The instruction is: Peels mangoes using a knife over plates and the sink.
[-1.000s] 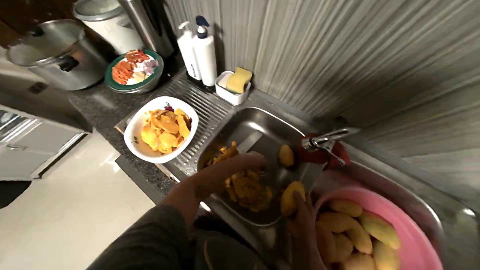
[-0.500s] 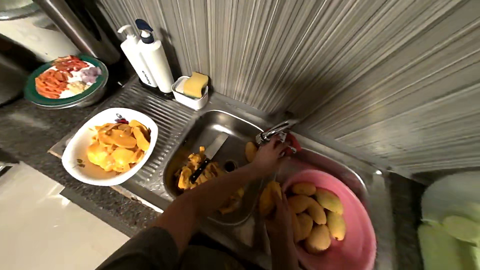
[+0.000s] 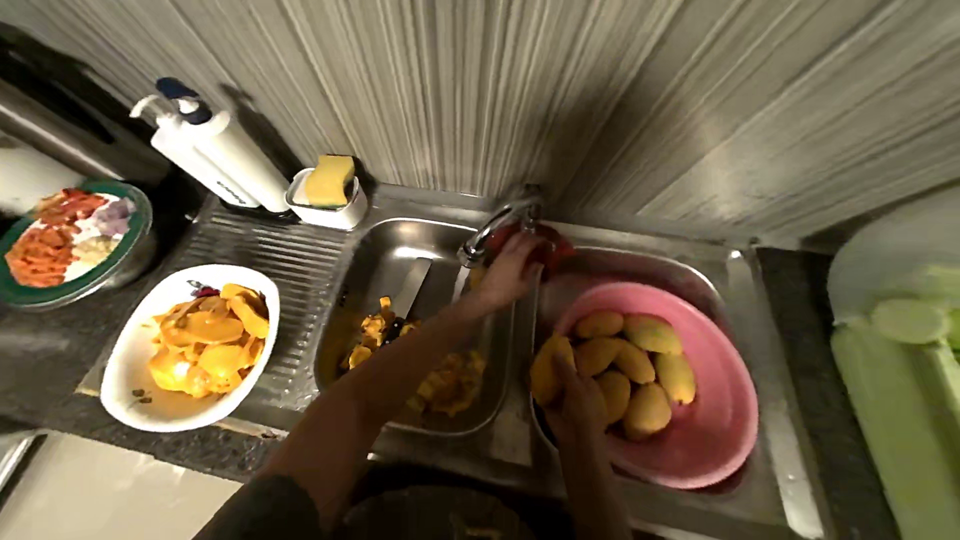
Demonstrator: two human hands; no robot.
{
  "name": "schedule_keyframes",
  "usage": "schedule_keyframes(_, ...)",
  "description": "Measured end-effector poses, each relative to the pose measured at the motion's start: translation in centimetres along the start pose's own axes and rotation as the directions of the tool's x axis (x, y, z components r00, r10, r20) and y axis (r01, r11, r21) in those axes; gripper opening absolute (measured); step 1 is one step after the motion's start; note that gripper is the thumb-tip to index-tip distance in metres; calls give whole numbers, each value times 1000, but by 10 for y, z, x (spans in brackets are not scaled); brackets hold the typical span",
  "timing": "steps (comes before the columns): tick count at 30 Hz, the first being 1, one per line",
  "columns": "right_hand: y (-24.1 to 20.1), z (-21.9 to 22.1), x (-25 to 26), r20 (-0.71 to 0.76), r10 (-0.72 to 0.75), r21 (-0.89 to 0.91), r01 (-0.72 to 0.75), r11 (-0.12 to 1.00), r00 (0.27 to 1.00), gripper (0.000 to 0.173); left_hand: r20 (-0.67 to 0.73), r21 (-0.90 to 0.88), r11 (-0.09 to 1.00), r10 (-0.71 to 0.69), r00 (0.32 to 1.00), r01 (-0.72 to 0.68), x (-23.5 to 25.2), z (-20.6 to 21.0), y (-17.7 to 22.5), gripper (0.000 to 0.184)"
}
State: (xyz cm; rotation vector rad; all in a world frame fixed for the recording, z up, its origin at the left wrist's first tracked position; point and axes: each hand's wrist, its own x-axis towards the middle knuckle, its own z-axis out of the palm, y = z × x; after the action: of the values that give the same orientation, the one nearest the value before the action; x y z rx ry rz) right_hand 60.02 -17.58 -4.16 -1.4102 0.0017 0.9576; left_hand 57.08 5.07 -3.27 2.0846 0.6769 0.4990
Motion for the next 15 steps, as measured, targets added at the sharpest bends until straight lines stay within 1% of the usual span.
schedule_keyframes(1, 0, 0, -1, 4, 6, 4, -6, 1000, 1000, 49, 20, -84, 992, -89, 996, 90, -12, -8, -10, 48)
schedule_keyframes(2, 2, 0, 0, 13, 16, 9, -16, 1000, 1000, 49, 57, -170, 962, -208, 976, 215, -25, -16, -23, 46)
schedule_keyframes(3, 4, 0, 0, 27, 30, 28, -31, 999, 999, 49, 119, -259, 896, -340, 933, 360, -36, -23, -39, 42)
schedule_keyframes(4, 6, 1, 0, 44, 41, 48, -44, 998, 998, 49, 179, -308, 824, -442, 879, 477, -46, -31, -56, 36)
schedule_keyframes(5, 7, 4, -1, 55, 47, 58, -50, 997, 997, 48, 244, -325, 769, -494, 835, 550, -52, -39, -66, 32)
schedule_keyframes(6, 7, 8, -3, 59, 52, 56, -55, 997, 997, 47, 316, -334, 712, -533, 785, 618, -58, -48, -65, 32)
schedule_keyframes(7, 7, 13, -4, 62, 59, 52, -62, 997, 996, 46, 351, -317, 681, -562, 749, 660, -60, -54, -61, 31)
schedule_keyframes(8, 8, 18, -5, 69, 67, 48, -71, 996, 995, 46, 351, -282, 689, -574, 740, 668, -61, -57, -56, 28)
schedule_keyframes(10, 10, 24, -6, 96, 95, 33, -98, 995, 991, 47, 314, -222, 730, -574, 756, 647, -59, -54, -51, 22)
schedule_keyframes(12, 11, 27, -7, 110, 128, 3, -129, 992, 986, 51, 273, -229, 757, -553, 787, 611, -50, -42, -61, 23)
schedule_keyframes(15, 10, 28, -11, 107, 142, -24, -141, 990, 984, 52, 199, -222, 823, -487, 851, 523, -39, -23, -74, 33)
